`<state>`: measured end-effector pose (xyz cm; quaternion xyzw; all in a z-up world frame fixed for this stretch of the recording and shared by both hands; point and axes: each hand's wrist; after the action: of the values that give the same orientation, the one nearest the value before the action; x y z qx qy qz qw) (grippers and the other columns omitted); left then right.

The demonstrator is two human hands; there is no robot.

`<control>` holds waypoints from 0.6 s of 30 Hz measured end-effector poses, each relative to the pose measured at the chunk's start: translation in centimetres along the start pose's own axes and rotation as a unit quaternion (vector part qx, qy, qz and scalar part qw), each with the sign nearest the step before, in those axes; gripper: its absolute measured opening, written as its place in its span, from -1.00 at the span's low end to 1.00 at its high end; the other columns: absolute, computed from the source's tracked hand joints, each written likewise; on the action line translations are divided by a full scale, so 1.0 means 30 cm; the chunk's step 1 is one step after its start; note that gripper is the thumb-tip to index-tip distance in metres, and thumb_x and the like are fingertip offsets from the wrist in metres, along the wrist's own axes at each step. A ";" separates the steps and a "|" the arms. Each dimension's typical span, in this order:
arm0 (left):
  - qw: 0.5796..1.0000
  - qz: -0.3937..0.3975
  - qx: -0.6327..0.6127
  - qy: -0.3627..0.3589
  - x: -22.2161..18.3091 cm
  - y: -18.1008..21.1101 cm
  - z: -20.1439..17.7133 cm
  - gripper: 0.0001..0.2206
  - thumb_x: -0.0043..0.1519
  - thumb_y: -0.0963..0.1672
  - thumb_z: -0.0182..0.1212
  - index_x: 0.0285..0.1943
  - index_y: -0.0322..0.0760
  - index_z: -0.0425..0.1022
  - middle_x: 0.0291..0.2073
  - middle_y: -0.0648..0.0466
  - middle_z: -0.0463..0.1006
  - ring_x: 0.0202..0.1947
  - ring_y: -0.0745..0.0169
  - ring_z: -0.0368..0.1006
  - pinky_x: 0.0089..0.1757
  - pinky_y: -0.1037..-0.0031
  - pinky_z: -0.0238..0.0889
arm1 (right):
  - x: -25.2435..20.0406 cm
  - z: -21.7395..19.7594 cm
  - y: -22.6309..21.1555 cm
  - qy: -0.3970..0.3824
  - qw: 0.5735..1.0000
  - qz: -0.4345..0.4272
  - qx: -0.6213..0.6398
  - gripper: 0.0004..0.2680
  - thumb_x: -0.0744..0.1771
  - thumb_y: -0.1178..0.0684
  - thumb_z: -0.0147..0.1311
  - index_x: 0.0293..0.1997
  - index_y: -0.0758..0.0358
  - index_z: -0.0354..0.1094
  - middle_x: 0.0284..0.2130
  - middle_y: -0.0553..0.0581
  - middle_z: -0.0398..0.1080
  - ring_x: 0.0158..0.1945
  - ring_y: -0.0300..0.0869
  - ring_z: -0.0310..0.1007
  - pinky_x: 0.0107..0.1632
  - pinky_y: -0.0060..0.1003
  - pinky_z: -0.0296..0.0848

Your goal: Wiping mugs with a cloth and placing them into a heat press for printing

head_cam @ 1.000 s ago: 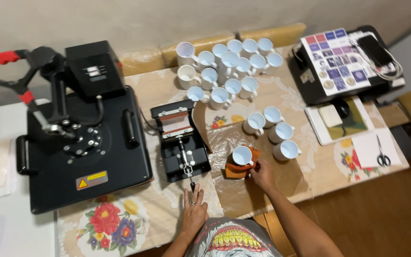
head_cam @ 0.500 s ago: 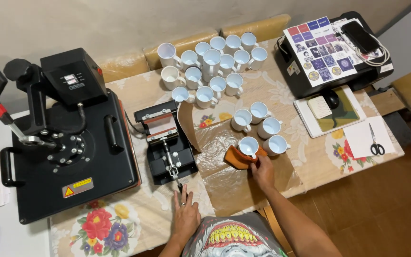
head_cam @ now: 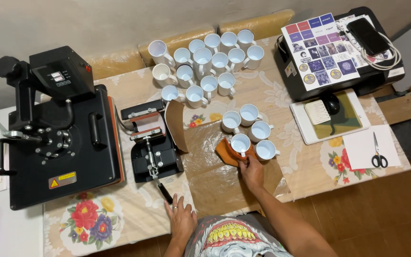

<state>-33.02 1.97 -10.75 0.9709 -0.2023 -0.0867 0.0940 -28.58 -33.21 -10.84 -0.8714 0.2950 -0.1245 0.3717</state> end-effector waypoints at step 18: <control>0.992 -0.107 0.002 0.064 0.018 0.100 0.122 -0.63 -0.06 -0.13 0.35 -0.05 -0.30 0.73 0.42 -0.33 0.41 0.63 -0.34 0.16 0.54 -0.57 -0.44 | 0.087 0.018 0.036 -0.125 0.986 -0.110 -0.010 -0.90 0.38 0.06 0.15 -0.13 0.26 0.42 -0.17 0.35 0.57 -0.08 0.27 0.57 0.00 0.16 0.47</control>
<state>-34.40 -1.49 -13.71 0.9908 -0.0906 -0.0335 0.0949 -26.72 -35.06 -12.01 -0.9108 0.1501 -0.0522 0.3811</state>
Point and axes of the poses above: each hand's wrist, its own x-axis towards the middle knuckle, its own z-axis out of the palm, y = z × x
